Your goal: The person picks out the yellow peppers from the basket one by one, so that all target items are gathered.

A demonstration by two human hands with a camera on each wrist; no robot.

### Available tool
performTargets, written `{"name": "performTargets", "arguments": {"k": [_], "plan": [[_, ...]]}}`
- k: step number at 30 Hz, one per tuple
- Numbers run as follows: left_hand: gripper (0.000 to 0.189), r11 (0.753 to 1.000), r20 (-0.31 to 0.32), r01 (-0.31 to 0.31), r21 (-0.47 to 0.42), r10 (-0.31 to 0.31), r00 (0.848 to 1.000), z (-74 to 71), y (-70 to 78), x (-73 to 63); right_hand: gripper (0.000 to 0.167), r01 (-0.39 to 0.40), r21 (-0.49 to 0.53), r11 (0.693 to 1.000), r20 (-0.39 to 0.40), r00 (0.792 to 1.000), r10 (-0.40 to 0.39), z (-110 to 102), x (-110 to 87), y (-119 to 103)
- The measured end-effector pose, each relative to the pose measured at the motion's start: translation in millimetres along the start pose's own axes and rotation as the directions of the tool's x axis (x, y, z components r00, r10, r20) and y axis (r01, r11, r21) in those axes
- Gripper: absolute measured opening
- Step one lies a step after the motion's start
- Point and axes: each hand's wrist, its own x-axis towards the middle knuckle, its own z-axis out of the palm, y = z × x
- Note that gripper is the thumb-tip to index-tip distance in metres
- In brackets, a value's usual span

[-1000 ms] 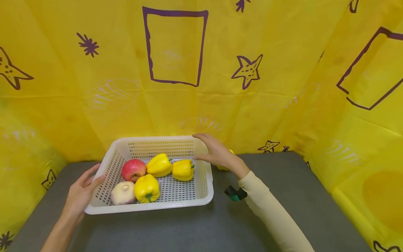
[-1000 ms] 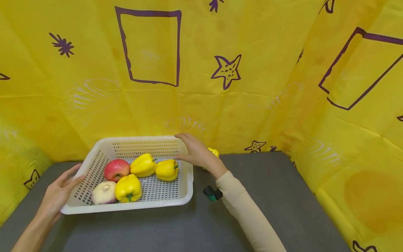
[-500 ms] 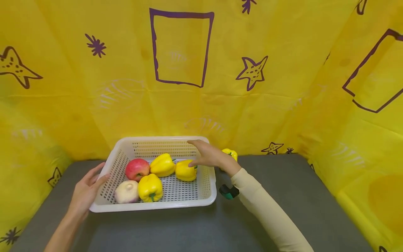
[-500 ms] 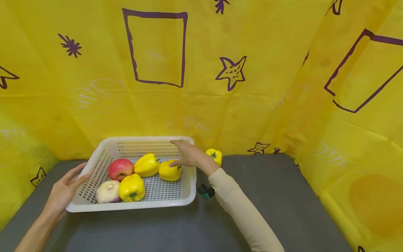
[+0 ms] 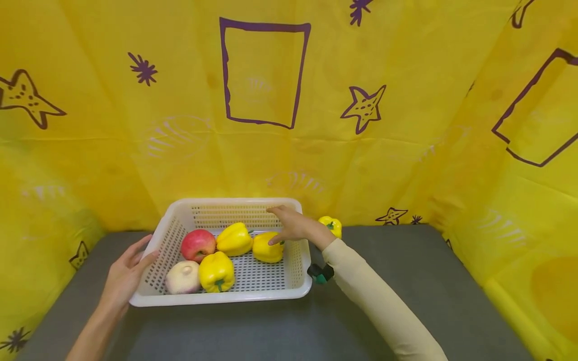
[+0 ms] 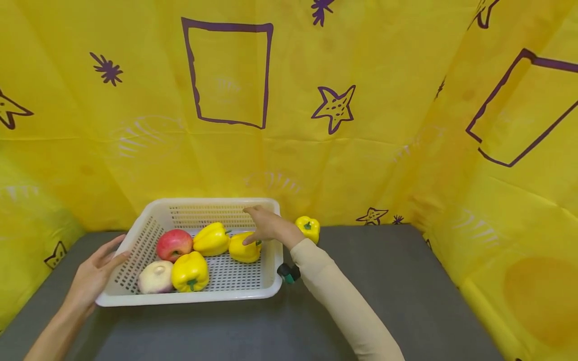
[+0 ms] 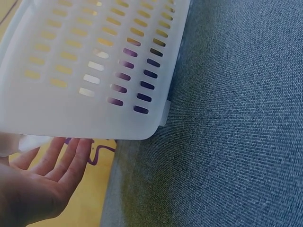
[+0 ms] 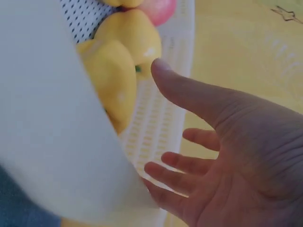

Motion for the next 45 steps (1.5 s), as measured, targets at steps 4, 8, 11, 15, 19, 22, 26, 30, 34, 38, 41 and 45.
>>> {"name": "performTargets", "arguments": {"k": [4,8,11,15,19,22,26,30,34,38,41,45], "plan": [[0.07,1.0,-0.005,0.01,0.01,-0.01,1.0,-1.1,0.2,0.0,0.092,0.004,-0.013,1.0,0.016,1.0,-0.004,-1.5,3.2,-5.0],[0.07,1.0,-0.007,0.024,0.011,-0.024,1.0,-1.4,-0.3,0.5,0.095,-0.022,-0.017,1.0,0.044,0.999,0.023,-2.1,6.6,-10.9],[0.07,1.0,-0.006,0.025,-0.001,-0.025,1.0,-1.5,-0.7,0.4,0.1,-0.089,-0.061,0.994,0.1,0.991,0.095,-0.9,9.9,-13.8],[0.07,1.0,-0.006,0.021,-0.017,-0.021,1.0,-0.4,-0.6,0.9,0.103,-0.148,-0.2,0.969,0.174,0.967,0.184,3.8,14.8,-16.1],[0.07,1.0,-0.008,0.021,-0.019,-0.021,1.0,-0.7,-1.0,0.3,0.1,-0.17,-0.272,0.947,0.194,0.954,0.227,9.9,18.8,-20.2],[0.07,0.999,-0.006,0.021,-0.029,-0.021,1.0,-1.1,-1.1,0.0,0.091,-0.182,-0.261,0.948,0.19,0.953,0.235,13.7,20.5,-22.8],[0.069,0.999,0.005,0.017,-0.044,-0.016,1.0,-0.7,-0.8,0.6,0.088,-0.187,-0.235,0.954,0.181,0.956,0.232,16.3,21.7,-23.0],[0.07,0.999,-0.003,0.019,-0.027,-0.019,1.0,-1.0,-0.3,0.3,0.093,-0.171,-0.151,0.974,0.16,0.968,0.195,15.8,21.9,-19.5],[0.071,0.999,-0.016,0.03,-0.026,-0.031,0.999,-1.6,0.1,-0.5,0.083,-0.117,-0.08,0.99,0.137,0.982,0.128,14.1,20.9,-14.8],[0.069,0.999,-0.009,0.027,-0.046,-0.028,1.0,-2.0,-0.2,-0.2,0.072,-0.094,-0.039,0.995,0.127,0.987,0.098,12.0,19.6,-11.8],[0.069,0.998,-0.002,0.016,-0.058,-0.016,1.0,-1.4,0.0,0.9,0.069,-0.092,-0.011,0.996,0.126,0.988,0.093,10.0,18.2,-10.1],[0.07,0.998,-0.006,0.015,-0.053,-0.016,1.0,-0.5,0.7,0.5,0.065,-0.061,-0.025,0.998,0.122,0.99,0.064,9.3,17.7,-8.2]]}}
